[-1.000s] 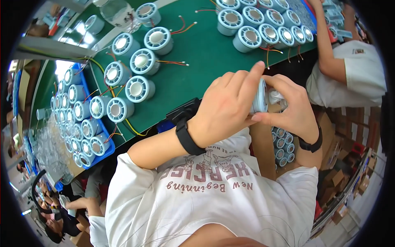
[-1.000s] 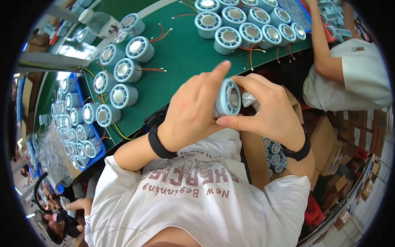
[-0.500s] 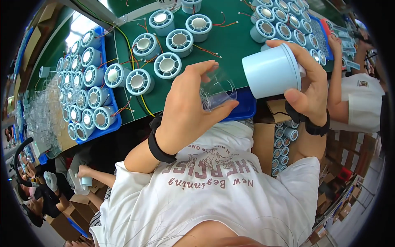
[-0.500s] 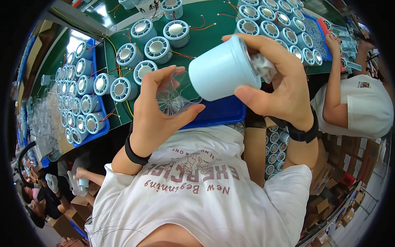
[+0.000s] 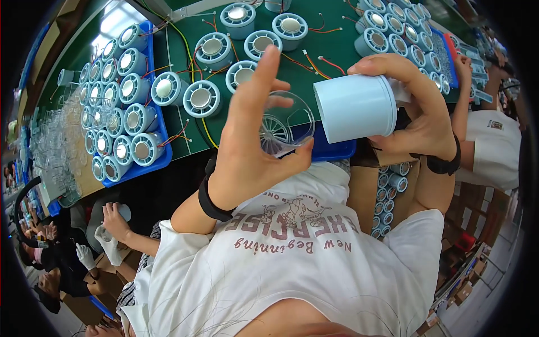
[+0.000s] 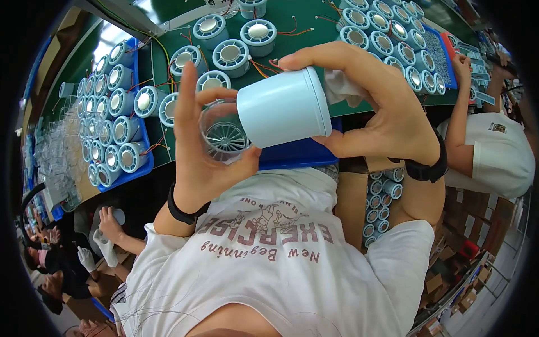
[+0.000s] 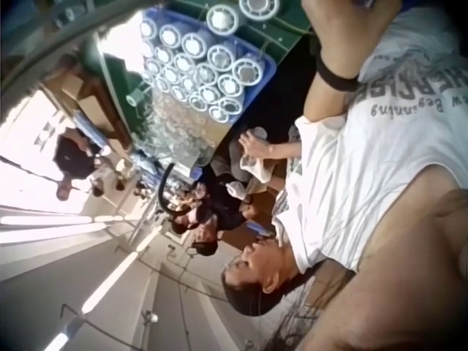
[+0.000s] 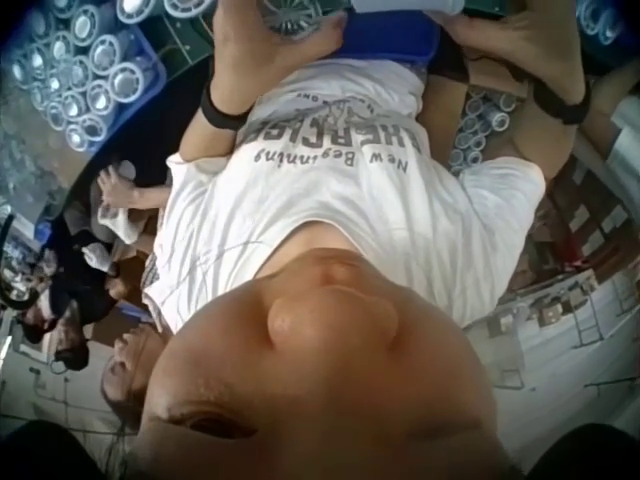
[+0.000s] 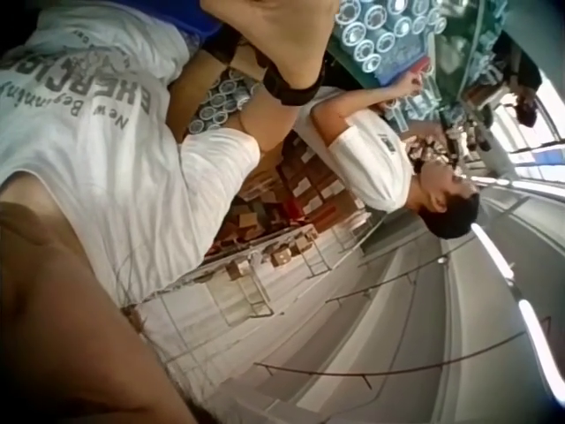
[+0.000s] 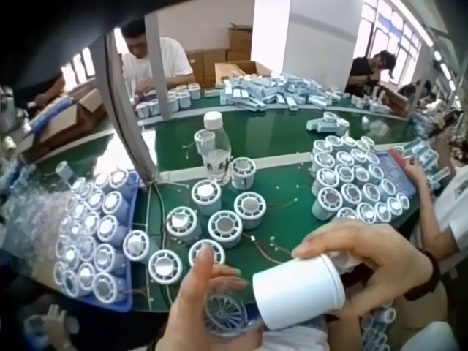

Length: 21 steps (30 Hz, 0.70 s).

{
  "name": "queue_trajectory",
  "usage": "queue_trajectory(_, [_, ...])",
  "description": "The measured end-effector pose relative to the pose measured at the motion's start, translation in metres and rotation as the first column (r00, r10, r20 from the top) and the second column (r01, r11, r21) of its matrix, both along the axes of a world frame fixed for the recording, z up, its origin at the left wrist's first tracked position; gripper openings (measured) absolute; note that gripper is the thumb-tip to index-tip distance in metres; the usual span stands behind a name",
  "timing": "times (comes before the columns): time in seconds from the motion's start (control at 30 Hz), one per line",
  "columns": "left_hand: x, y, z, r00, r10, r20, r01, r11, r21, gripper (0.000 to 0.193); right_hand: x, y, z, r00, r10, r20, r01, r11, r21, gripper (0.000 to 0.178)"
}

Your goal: The person picks up fan motors one by one, wipes each with a cloth, and places them into a cardboard box, occasionally moving a blue tray to access more motors.

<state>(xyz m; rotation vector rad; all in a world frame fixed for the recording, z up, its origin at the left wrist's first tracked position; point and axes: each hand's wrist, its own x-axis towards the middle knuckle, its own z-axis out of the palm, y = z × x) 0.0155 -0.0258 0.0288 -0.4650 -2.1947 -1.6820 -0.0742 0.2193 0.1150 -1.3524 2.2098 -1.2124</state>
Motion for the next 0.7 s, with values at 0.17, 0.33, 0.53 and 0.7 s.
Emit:
queue_trajectory(0.17, [-0.014,0.025,-0.025,0.986,0.097,-0.133,-0.131,0.95,-0.284,0.093,-0.01,0.003,0.001,0.994,-0.014,-0.111,0.011,1.0,-0.027,0.076])
queue_trajectory(0.33, [-0.038,0.063,-0.064,0.977,0.135,-0.167,-0.166,0.967,-0.193,0.092,-0.004,0.021,0.011,0.988,-0.144,-0.063,0.144,0.989,0.009,0.076])
queue_trajectory(0.53, [-0.032,0.07,-0.068,0.98,0.2,-0.015,-0.193,0.92,-0.342,0.095,-0.016,0.029,0.013,0.988,-0.006,-0.154,0.034,0.983,0.18,0.076])
queue_trajectory(0.7, [-0.005,0.054,-0.009,0.98,0.199,-0.014,-0.187,0.889,-0.417,0.099,-0.023,0.039,0.012,0.996,0.076,-0.034,-0.068,0.976,0.209,0.082])
